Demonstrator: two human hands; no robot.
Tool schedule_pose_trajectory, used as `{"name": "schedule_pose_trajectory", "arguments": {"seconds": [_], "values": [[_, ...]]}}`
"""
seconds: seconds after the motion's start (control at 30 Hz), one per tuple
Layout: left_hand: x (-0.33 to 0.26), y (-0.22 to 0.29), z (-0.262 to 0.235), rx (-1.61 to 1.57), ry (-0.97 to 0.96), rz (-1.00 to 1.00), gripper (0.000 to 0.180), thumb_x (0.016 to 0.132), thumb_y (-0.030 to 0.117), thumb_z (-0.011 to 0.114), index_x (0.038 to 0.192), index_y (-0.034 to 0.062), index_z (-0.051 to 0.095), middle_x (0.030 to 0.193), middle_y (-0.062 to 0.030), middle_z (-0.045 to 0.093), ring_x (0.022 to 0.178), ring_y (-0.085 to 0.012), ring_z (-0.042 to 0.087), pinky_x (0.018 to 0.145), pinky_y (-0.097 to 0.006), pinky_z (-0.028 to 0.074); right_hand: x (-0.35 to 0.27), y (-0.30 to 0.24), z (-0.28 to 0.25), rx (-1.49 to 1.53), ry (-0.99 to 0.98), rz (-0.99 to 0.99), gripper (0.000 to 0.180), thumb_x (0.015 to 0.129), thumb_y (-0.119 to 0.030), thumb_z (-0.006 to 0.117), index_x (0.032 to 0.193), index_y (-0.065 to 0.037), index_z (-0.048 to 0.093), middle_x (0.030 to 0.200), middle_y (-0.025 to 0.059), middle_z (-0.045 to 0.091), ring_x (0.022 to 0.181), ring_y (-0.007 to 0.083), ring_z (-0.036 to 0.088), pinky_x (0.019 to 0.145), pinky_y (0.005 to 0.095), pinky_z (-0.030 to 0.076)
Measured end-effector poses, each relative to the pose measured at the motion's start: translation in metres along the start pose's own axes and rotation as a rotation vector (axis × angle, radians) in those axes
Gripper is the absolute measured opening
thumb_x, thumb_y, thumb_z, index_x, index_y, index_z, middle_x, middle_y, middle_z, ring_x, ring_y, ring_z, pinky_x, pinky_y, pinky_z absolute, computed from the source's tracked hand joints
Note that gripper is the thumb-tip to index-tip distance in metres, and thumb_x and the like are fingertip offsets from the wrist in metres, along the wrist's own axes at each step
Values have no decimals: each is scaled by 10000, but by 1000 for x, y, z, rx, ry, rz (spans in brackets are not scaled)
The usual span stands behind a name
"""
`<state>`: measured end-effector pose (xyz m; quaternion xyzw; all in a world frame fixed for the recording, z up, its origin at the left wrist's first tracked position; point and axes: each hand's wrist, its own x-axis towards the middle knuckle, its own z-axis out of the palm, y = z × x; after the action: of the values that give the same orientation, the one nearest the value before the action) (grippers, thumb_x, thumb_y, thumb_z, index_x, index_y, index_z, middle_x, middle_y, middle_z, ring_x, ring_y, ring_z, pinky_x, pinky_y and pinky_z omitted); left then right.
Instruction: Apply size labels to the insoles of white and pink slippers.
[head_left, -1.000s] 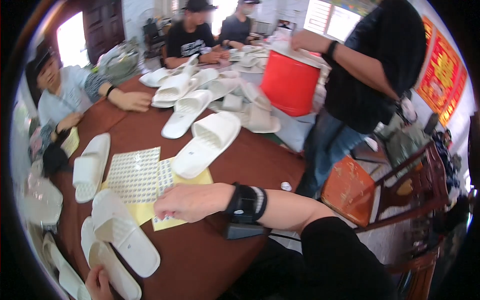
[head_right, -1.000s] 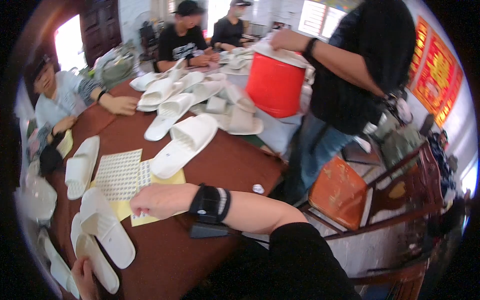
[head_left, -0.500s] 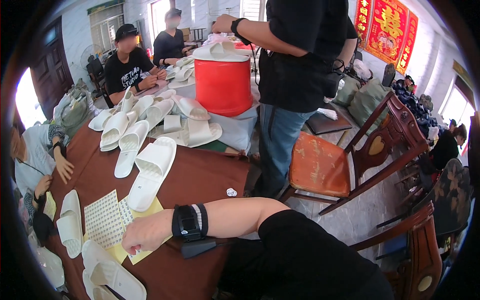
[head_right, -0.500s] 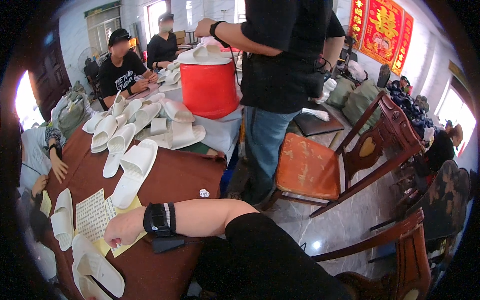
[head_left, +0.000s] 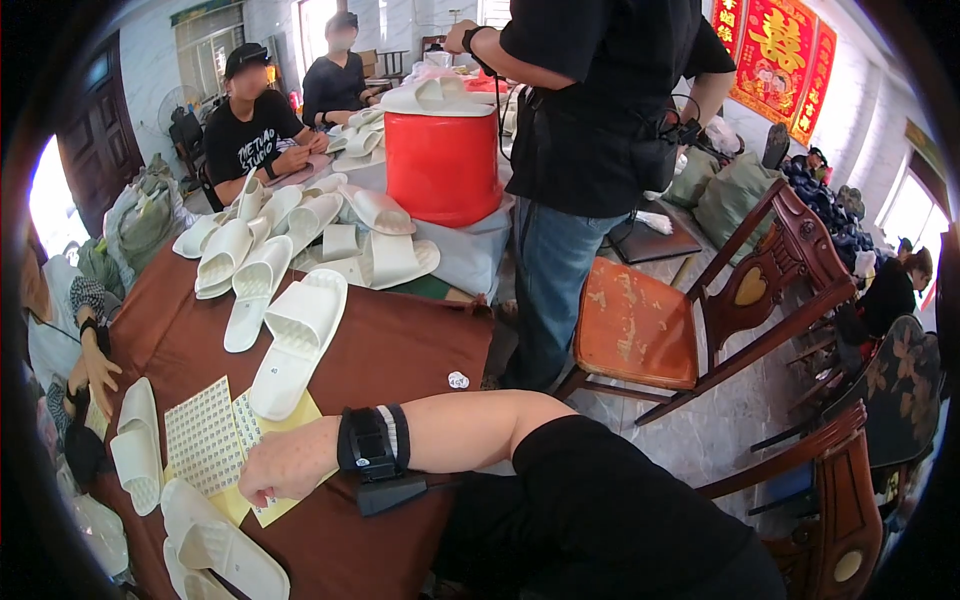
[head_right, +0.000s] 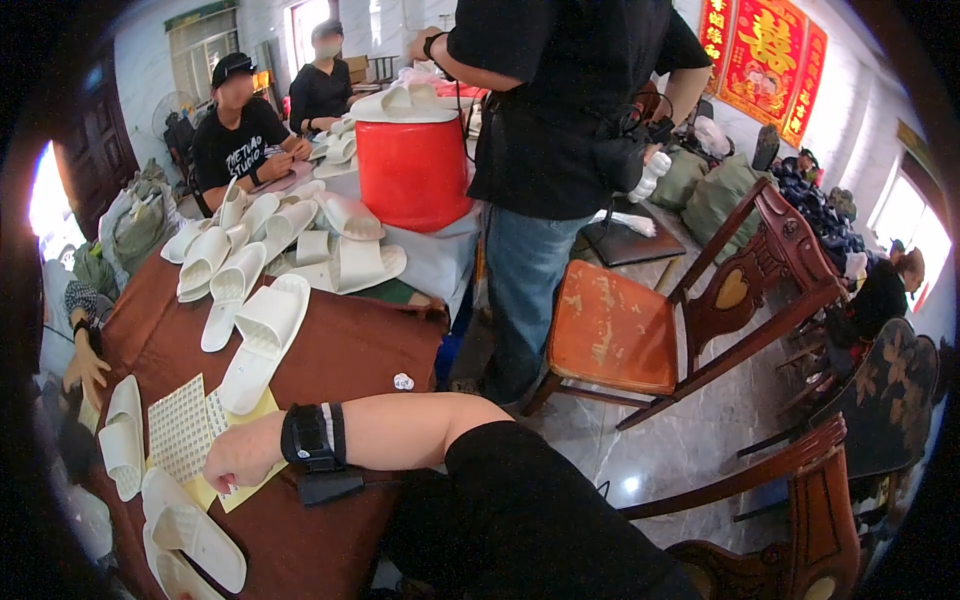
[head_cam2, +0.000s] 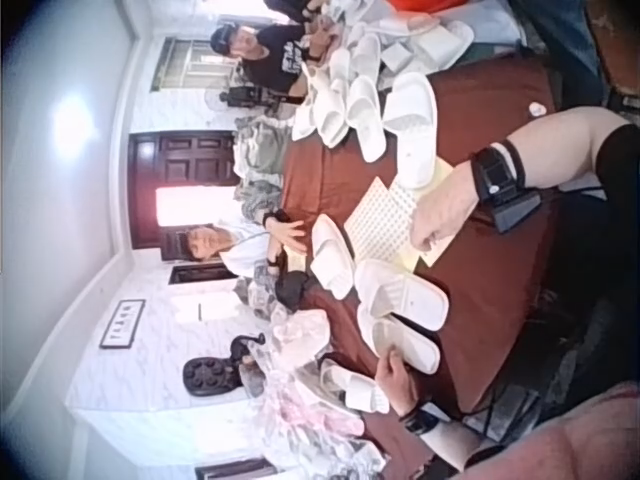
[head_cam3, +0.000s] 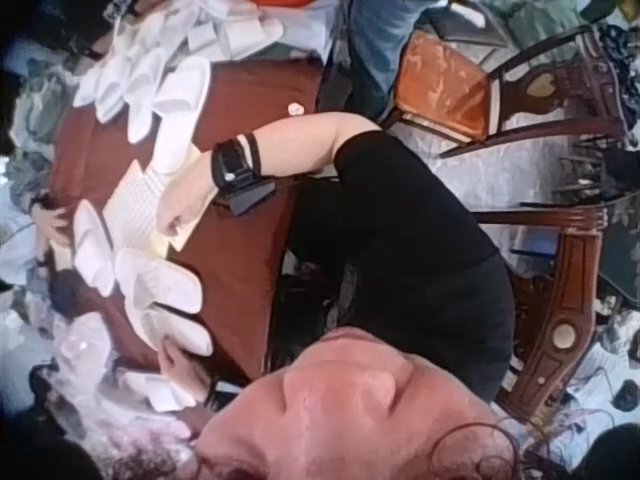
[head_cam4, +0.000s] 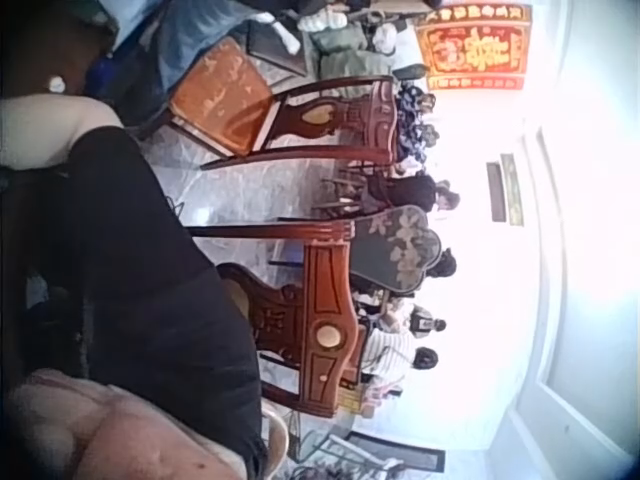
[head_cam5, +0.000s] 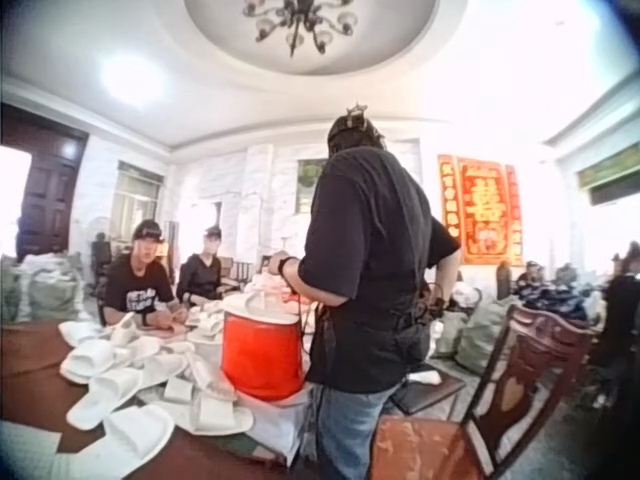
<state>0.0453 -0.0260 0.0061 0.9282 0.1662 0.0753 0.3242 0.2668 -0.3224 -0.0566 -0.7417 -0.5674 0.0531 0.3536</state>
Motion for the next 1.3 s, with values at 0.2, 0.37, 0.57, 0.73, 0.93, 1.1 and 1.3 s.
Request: {"name": "schedule_pose_trajectory", "arguments": {"seconds": [0.2,0.37,0.57,0.73,0.93,1.1,1.3], "values": [[1,-4,0,18,4,12,400,1018,233,556,1201,-114,639,1144,-243,692,1006,-294,643,921,-351,497,-5,-6,-5,-3,19,18,153,797,14,575,923,-21,654,881,126,665,884,323,637,749,418,497],[5,-11,2,-45,-4,-16,410,1022,242,557,1206,-116,633,1155,-231,690,1011,-282,639,921,-350,494,-4,-4,-2,-18,38,-14,124,815,-1,576,913,-16,651,877,132,658,880,328,637,752,416,498],[3,-6,-1,-8,-25,-12,408,1023,241,556,1214,-113,630,1161,-219,688,1022,-269,631,938,-341,482,-1,-4,1,-100,-26,19,118,871,-40,585,969,-63,647,995,91,665,1015,290,616,850,417,467],[3,-1,1,-47,-31,-5,409,1023,245,554,1215,-108,632,1175,-223,684,1042,-276,628,955,-348,473,-3,-7,-2,-81,-50,66,115,901,-63,579,996,-82,641,1055,71,658,1089,274,592,921,431,434],[5,-19,-2,-43,-26,-23,387,1021,219,541,1222,-98,634,1212,-222,674,1103,-295,616,1008,-360,445,-4,-6,-1,-51,85,-84,122,826,-26,606,940,-38,649,950,147,674,949,351,647,801,436,505],[21,-47,10,-77,119,57,227,961,95,580,1089,-73,661,901,-96,660,845,-158,594,763,-282,475,-3,-4,-2,-66,44,-82,109,873,-34,596,980,-30,616,940,130,662,931,344,636,807,423,513],[14,-61,6,-108,88,80,232,962,116,589,1078,-65,676,818,-54,669,754,-100,572,669,-259,463,-2,-11,-6,-48,40,-68,94,902,-29,590,994,-30,611,942,145,672,932,346,652,822,431,519]]}}
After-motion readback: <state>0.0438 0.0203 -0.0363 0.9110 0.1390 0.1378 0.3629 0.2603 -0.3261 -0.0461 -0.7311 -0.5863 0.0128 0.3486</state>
